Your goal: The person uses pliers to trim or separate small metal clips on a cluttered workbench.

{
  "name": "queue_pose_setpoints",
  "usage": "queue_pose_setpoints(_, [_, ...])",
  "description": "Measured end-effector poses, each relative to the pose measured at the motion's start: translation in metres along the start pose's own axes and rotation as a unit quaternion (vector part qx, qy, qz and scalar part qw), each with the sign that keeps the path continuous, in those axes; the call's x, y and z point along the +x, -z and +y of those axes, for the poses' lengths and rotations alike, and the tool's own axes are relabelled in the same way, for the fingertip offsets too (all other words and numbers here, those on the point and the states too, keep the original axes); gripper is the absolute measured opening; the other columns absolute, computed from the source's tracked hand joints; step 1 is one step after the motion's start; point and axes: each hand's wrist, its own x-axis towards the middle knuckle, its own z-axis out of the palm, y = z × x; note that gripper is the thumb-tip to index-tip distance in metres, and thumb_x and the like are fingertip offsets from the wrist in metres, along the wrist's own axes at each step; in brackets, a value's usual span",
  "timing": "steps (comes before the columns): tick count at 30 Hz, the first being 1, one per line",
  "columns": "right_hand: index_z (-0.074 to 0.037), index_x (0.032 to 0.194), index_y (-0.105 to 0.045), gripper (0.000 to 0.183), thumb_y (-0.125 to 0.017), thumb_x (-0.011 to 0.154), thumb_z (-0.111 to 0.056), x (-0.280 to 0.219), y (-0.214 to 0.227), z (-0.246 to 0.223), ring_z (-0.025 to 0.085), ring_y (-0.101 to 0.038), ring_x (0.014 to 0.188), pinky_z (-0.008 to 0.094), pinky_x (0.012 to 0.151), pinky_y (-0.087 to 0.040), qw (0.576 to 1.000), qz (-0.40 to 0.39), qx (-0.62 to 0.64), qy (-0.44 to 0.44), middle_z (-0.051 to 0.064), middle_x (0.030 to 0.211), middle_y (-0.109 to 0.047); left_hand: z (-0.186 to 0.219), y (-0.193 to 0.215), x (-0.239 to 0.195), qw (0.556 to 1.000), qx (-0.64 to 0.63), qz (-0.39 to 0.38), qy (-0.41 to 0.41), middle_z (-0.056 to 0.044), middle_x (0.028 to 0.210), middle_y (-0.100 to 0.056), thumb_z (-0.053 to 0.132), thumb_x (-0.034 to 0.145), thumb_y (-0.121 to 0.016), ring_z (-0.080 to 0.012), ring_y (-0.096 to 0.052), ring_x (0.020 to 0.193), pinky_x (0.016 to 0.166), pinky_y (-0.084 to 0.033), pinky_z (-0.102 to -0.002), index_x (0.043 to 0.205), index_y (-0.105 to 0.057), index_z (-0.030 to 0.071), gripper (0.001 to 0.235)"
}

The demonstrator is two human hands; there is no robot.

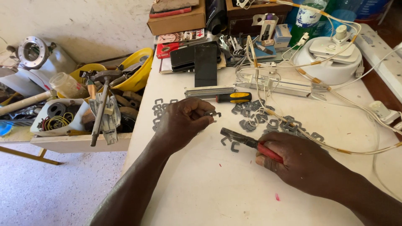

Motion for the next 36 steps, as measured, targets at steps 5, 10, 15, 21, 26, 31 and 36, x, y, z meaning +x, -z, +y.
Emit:
queue_pose_setpoints(5, [-0.031,0.114,-0.074,0.036,-0.066,0.093,-0.058,0.003,-0.002,0.008,0.014,-0.075,0.108,0.036,0.091,-0.058,0.999,0.025,-0.020,-0.005,-0.018,0.121,-0.079,0.005,0.017,0.002,0.998,0.040,-0.032,0.043,0.003,0.078,-0.081,0.018,0.090,-0.083,-0.0034,-0.068,0.064,0.060,-0.053,-0.023,0.098,-0.087,0.019,0.009])
queue_pose_setpoints(10, [-0.027,0.106,-0.073,0.031,-0.066,0.095,-0.055,0.002,0.000,0.007,0.013,-0.075,0.103,0.034,0.086,-0.057,0.999,0.046,-0.018,0.016,-0.016,0.110,-0.079,0.002,0.043,0.002,0.991,0.122,-0.058,0.008,0.003,0.105,-0.088,0.024,0.093,-0.070,-0.0087,-0.077,0.082,0.077,-0.059,-0.028,0.108,-0.087,0.019,0.023])
queue_pose_setpoints(15, [-0.029,0.105,-0.074,0.030,-0.063,0.095,-0.056,0.002,0.003,0.002,0.009,-0.075,0.106,0.036,0.089,-0.058,0.999,0.032,-0.026,-0.010,-0.021,0.116,-0.078,0.015,0.056,-0.001,0.981,0.128,-0.105,0.103,0.002,0.091,-0.085,0.023,0.095,-0.055,-0.0107,-0.082,0.073,0.065,-0.060,-0.029,0.123,-0.077,0.022,0.036])
queue_pose_setpoints(21, [-0.028,0.104,-0.074,0.032,-0.061,0.097,-0.056,0.003,0.003,0.004,0.011,-0.074,0.105,0.035,0.089,-0.056,0.999,0.026,-0.028,-0.005,-0.017,0.113,-0.079,0.005,0.061,0.000,0.979,0.154,-0.110,0.076,0.000,0.080,-0.083,0.017,0.101,-0.048,-0.0105,-0.074,0.055,0.065,-0.059,-0.029,0.106,-0.072,0.017,0.024])
queue_pose_setpoints(26, [-0.032,0.110,-0.072,0.032,-0.060,0.095,-0.059,0.002,0.005,-0.001,0.010,-0.073,0.111,0.040,0.092,-0.056,0.998,0.021,-0.043,-0.038,-0.023,0.118,-0.077,0.021,0.062,-0.003,0.973,0.161,-0.105,0.126,-0.003,0.078,-0.084,0.025,0.101,-0.049,-0.0138,-0.068,0.048,0.063,-0.057,-0.032,0.105,-0.069,0.018,0.022])
queue_pose_setpoints(31, [-0.034,0.112,-0.072,0.032,-0.061,0.095,-0.059,0.003,0.004,0.002,0.010,-0.072,0.112,0.042,0.094,-0.055,0.997,0.030,-0.043,-0.054,-0.024,0.120,-0.077,0.017,0.059,-0.001,0.968,0.182,-0.103,0.139,-0.007,0.069,-0.080,0.034,0.098,-0.049,-0.0164,-0.066,0.047,0.063,-0.056,-0.033,0.117,-0.073,0.018,0.035])
queue_pose_setpoints(36, [-0.026,0.106,-0.071,0.034,-0.058,0.097,-0.056,0.003,0.004,0.007,0.017,-0.072,0.102,0.036,0.087,-0.056,0.997,0.059,-0.028,-0.029,-0.019,0.121,-0.076,0.004,0.034,0.006,0.958,0.278,-0.038,0.062,0.000,0.092,-0.086,0.042,0.099,-0.056,-0.0219,-0.079,0.080,0.077,-0.058,-0.043,0.123,-0.080,0.038,0.035])
